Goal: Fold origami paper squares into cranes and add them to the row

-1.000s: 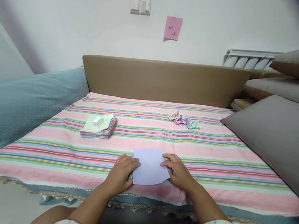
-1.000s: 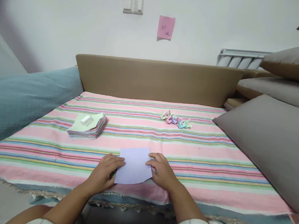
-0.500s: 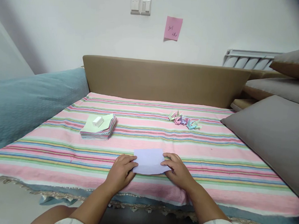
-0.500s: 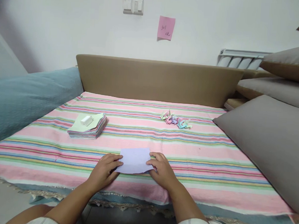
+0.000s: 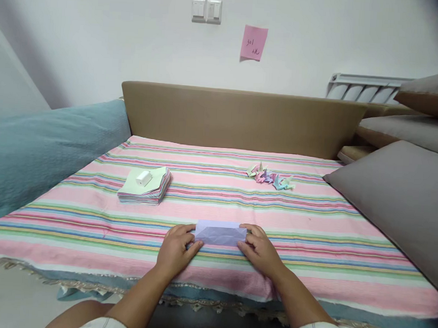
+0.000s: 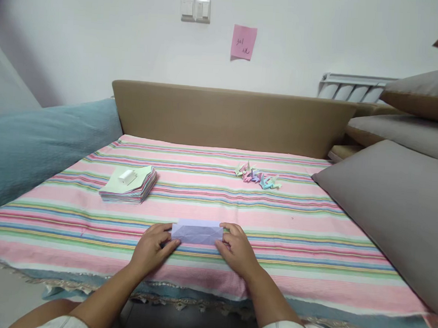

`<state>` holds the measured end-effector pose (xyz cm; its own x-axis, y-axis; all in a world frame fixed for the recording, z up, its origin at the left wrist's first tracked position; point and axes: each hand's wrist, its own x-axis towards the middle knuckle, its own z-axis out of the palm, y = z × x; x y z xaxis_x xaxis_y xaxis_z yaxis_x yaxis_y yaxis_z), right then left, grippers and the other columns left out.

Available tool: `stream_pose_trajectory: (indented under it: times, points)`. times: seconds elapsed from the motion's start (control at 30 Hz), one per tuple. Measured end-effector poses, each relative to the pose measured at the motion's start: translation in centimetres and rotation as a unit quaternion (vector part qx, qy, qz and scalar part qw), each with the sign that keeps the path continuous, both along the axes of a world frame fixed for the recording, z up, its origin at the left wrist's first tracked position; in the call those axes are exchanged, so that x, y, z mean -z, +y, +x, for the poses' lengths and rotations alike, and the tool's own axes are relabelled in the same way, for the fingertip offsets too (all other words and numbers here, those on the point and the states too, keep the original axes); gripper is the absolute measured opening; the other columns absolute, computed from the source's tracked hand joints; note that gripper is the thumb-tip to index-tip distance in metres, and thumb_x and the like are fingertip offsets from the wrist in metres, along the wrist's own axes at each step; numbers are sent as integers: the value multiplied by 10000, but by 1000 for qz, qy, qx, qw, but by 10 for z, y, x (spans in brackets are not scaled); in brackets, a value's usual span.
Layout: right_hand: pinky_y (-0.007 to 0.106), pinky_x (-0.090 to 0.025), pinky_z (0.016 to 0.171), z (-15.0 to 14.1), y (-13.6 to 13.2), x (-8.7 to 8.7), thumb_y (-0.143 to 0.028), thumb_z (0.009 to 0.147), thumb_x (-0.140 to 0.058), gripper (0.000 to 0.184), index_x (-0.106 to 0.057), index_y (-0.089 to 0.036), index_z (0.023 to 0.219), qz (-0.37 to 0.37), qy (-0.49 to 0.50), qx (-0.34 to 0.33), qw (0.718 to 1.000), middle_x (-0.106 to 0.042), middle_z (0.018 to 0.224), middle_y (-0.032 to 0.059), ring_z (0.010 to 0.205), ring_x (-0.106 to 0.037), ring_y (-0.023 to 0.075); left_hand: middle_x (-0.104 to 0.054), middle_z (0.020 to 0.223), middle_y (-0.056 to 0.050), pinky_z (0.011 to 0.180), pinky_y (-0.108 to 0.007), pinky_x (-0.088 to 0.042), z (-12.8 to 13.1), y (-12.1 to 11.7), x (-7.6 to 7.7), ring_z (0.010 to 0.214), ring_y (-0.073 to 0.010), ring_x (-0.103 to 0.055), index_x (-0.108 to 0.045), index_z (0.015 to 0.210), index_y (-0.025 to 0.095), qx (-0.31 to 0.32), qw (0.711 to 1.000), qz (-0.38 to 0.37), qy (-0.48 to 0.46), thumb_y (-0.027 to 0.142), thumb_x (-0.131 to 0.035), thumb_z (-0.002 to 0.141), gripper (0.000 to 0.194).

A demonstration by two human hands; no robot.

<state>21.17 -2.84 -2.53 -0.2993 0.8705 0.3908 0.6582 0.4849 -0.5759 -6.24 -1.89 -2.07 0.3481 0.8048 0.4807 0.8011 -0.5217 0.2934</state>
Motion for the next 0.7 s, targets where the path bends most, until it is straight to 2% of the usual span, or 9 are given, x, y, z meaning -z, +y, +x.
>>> stream_pose_trajectory:
  times: [0.3,0.5,0.6,0.7]
  points:
    - [417,-409,871,-7,0,6,-359,842,-497,300,-488,-204,585,-3,-21,75,997,-593,1043,97,1079,-482,266,-670,1038,-52,846,-405,-435,4,-1,-1,989,-241,-573,-587,594,206,-36,999,-15,-11,382,-563,802,273]
    - [413,-412,853,-9,2,9,-325,803,-536,247,-496,-212,587,-1,-26,100,995,-608,1019,87,1059,-500,262,-669,1053,-42,870,-411,-420,6,-1,-2,1014,-240,-564,-553,577,207,-49,999,-20,-13,331,-590,776,238]
    - [410,-414,849,-9,2,10,-321,791,-547,244,-490,-214,579,0,-28,105,994,-614,1016,85,1061,-505,261,-668,1044,-52,863,-404,-424,7,-2,-3,1011,-241,-562,-550,629,207,-50,999,-14,-6,321,-616,761,186]
    - [404,-419,843,-9,2,10,-315,784,-555,236,-478,-215,584,3,-27,107,994,-616,1007,83,1061,-510,256,-642,1110,-70,892,-426,-405,9,-4,-2,1020,-246,-550,-600,783,207,-43,999,26,9,307,-620,768,102]
